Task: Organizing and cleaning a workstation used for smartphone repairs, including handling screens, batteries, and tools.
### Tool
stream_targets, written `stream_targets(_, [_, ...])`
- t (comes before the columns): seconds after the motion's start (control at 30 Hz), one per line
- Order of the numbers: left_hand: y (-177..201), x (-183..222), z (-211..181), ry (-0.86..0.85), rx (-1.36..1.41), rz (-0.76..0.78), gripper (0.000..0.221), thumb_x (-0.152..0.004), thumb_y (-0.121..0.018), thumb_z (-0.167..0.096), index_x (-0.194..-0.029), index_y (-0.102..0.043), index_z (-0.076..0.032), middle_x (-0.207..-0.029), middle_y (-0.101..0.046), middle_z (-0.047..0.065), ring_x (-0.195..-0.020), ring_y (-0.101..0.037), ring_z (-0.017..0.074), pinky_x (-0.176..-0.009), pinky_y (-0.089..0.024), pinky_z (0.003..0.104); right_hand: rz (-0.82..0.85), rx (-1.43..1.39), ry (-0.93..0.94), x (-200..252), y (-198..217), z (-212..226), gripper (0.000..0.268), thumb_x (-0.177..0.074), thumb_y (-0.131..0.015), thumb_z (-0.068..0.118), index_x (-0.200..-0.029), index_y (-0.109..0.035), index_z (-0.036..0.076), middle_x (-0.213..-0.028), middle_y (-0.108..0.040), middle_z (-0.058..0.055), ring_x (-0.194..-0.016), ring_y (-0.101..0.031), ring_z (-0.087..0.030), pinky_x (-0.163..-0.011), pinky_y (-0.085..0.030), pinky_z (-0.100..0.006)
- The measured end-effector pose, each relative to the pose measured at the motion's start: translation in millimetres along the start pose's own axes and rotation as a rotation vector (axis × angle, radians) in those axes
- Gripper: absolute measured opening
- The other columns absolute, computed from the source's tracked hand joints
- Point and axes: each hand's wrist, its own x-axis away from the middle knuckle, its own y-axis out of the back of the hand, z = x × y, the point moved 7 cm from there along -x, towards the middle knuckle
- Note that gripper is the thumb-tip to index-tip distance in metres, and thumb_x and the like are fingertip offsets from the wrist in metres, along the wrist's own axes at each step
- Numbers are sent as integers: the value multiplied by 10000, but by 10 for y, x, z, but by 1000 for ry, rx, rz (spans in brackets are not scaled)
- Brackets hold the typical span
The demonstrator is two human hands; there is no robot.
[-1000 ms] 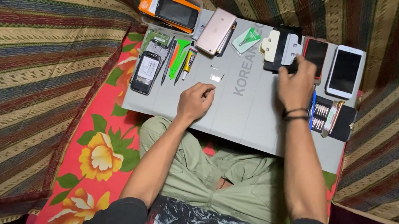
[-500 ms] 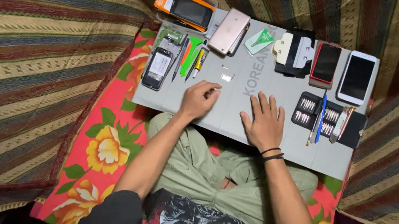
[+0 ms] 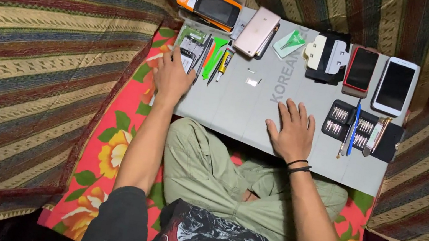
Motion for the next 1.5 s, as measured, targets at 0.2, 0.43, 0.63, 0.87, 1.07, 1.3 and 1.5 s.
stream_targets(0.2, [-23, -167, 220, 66, 177, -10, 788, -819, -739, -374, -1474, -474, -25, -1303, -581, 259, -1191, -578, 469, -907, -505, 629, 19, -21, -15, 15, 13, 7, 632, -1032, -412, 638, -1520, -479, 243, -1614, -415, -30, -1528, -287, -302, -1217, -163, -555])
stream_targets(0.43, [-38, -456, 943, 175, 456, -37, 761, -765, -825, -640, -1372, -633, -224, -1138, -756, 36, -1078, -722, 244, -896, -564, 414, -7, -31, 2, -6, 15, 19, 611, -1043, -434, 620, -1511, -493, 232, -1609, -420, -39, -1521, -293, -303, -1213, -169, -557])
stream_targets(0.63, [-120, -304, 798, 198, 425, 94, 703, -797, -732, -704, -1343, -670, -265, -1169, -757, 54, -1170, -675, 313, -955, -530, 477, -8, -46, -5, 15, -4, 15, 608, -1046, -424, 629, -1502, -499, 234, -1604, -421, -36, -1520, -289, -302, -1212, -159, -557])
stream_targets(0.87, [-94, -222, 280, 102, 116, 7, 691, -817, -777, -510, -1388, -581, -175, -1230, -666, 126, -1150, -640, 396, -857, -570, 602, -23, -25, -7, 6, -17, -7, 609, -1035, -429, 642, -1497, -498, 251, -1595, -429, -18, -1515, -303, -290, -1210, -180, -558])
stream_targets(1.07, [-427, -525, 366, 27, 24, -149, 776, -860, -729, -511, -1486, -476, -128, -1334, -592, 143, -1212, -565, 383, -872, -564, 599, -40, -14, -2, 2, -14, -19, 609, -1024, -441, 650, -1487, -512, 261, -1580, -452, -11, -1503, -331, -284, -1209, -200, -549])
stream_targets(1.3, [-392, -515, 246, -37, 8, -198, 751, -886, -697, -505, -1476, -492, -87, -1355, -575, 166, -1239, -531, 392, -909, -509, 572, -37, -25, -10, -9, 1, -21, 610, -1019, -445, 655, -1482, -518, 264, -1572, -464, -11, -1502, -340, -283, -1209, -198, -548])
stream_targets(1.5, [-440, -577, 305, -48, 32, -91, 822, -853, -783, -504, -1503, -449, -126, -1346, -565, 161, -1252, -512, 395, -960, -485, 591, -48, -32, -6, -8, 22, -9, 592, -1020, -475, 625, -1470, -534, 246, -1570, -469, -18, -1501, -339, -285, -1205, -192, -544])
